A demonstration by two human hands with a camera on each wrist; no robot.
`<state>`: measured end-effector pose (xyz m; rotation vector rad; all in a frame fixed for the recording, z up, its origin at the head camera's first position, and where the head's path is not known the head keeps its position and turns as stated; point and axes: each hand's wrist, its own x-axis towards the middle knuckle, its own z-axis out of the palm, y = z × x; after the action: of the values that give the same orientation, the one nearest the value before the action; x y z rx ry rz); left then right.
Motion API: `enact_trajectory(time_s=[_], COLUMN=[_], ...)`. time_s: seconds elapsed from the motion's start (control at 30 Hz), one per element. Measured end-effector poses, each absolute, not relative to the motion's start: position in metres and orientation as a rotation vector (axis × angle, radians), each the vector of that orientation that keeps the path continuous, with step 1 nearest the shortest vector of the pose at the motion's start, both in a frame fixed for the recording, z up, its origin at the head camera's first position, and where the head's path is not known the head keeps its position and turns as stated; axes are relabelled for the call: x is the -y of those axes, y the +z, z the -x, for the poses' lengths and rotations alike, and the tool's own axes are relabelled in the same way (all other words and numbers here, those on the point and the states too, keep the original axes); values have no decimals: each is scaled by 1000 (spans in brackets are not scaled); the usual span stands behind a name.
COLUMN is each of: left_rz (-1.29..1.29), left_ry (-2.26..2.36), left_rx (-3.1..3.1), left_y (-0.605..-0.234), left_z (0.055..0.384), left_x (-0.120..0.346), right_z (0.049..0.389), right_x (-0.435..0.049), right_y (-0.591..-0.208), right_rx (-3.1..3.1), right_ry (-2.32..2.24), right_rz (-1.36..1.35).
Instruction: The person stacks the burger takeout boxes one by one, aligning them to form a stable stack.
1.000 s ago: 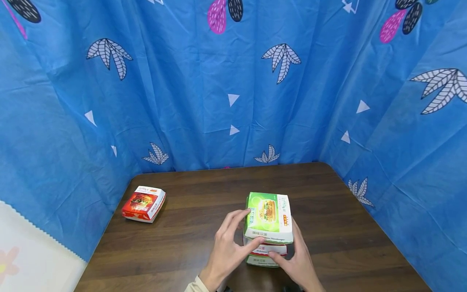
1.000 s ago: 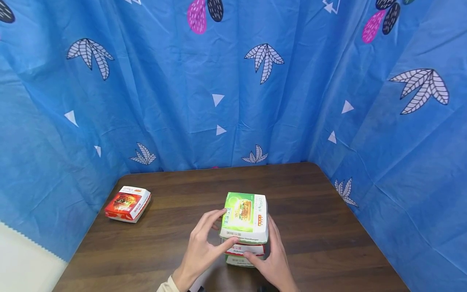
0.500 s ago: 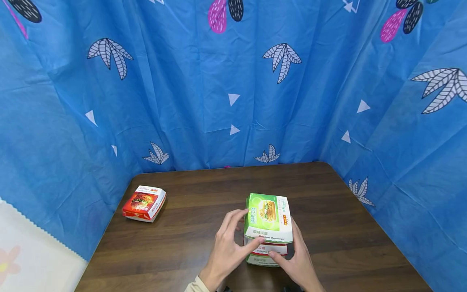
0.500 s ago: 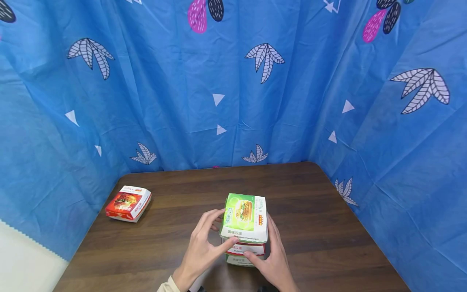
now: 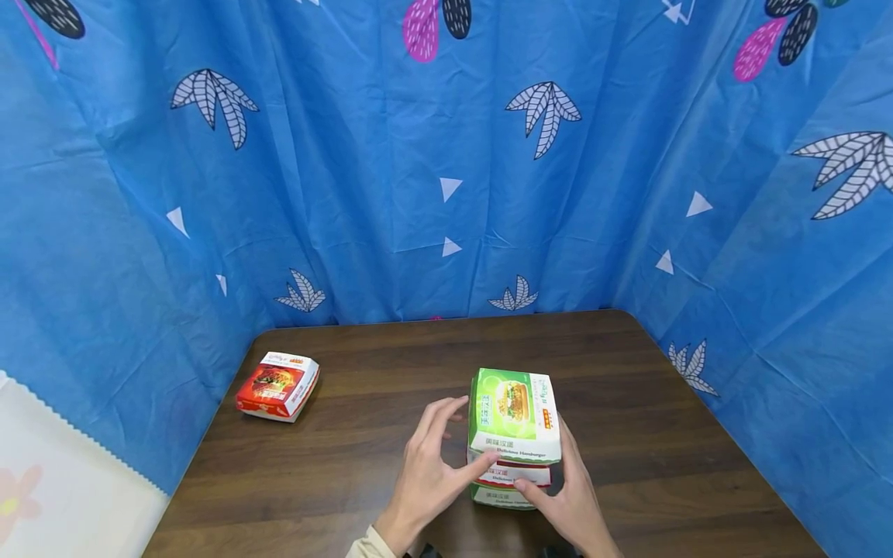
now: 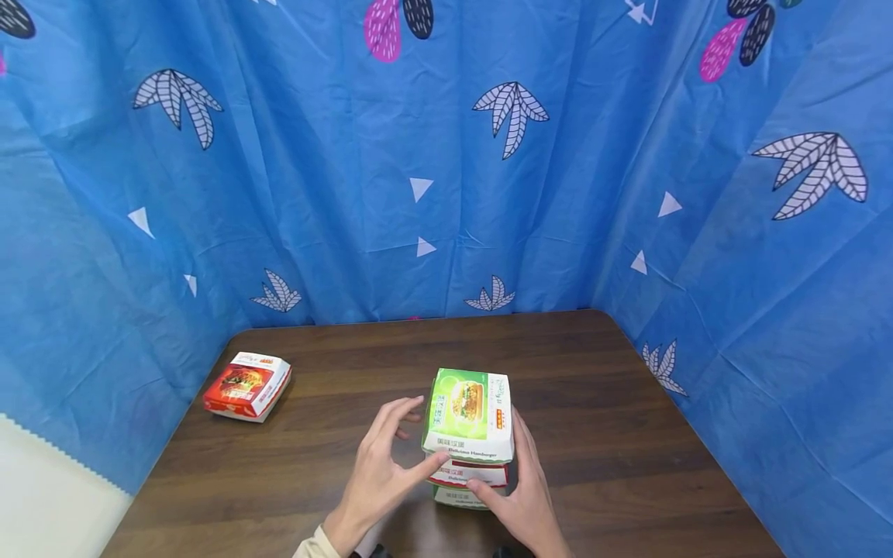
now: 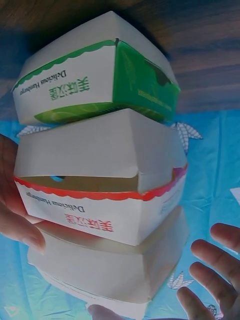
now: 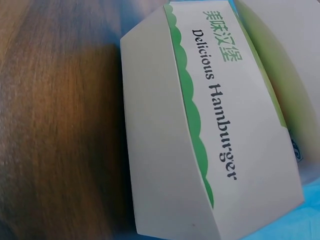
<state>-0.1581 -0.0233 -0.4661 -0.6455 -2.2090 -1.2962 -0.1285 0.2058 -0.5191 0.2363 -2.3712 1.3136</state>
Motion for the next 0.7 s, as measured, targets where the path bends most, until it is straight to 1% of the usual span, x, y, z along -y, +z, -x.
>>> enact_trajectory(time_s=[0.3,0.7], left_rz=[598,474], left_ry=[-1302,-1246], left_rx=[2209,2222], left_y=[-465,-474], left_z=[162,179], left_x=[41,92], right_z=[128,128], right_x=[-205,-204], right_y=[-519,-517], right_rx=[2366,2382], right_ry=[1332,1406], right_rz=[-213,-138])
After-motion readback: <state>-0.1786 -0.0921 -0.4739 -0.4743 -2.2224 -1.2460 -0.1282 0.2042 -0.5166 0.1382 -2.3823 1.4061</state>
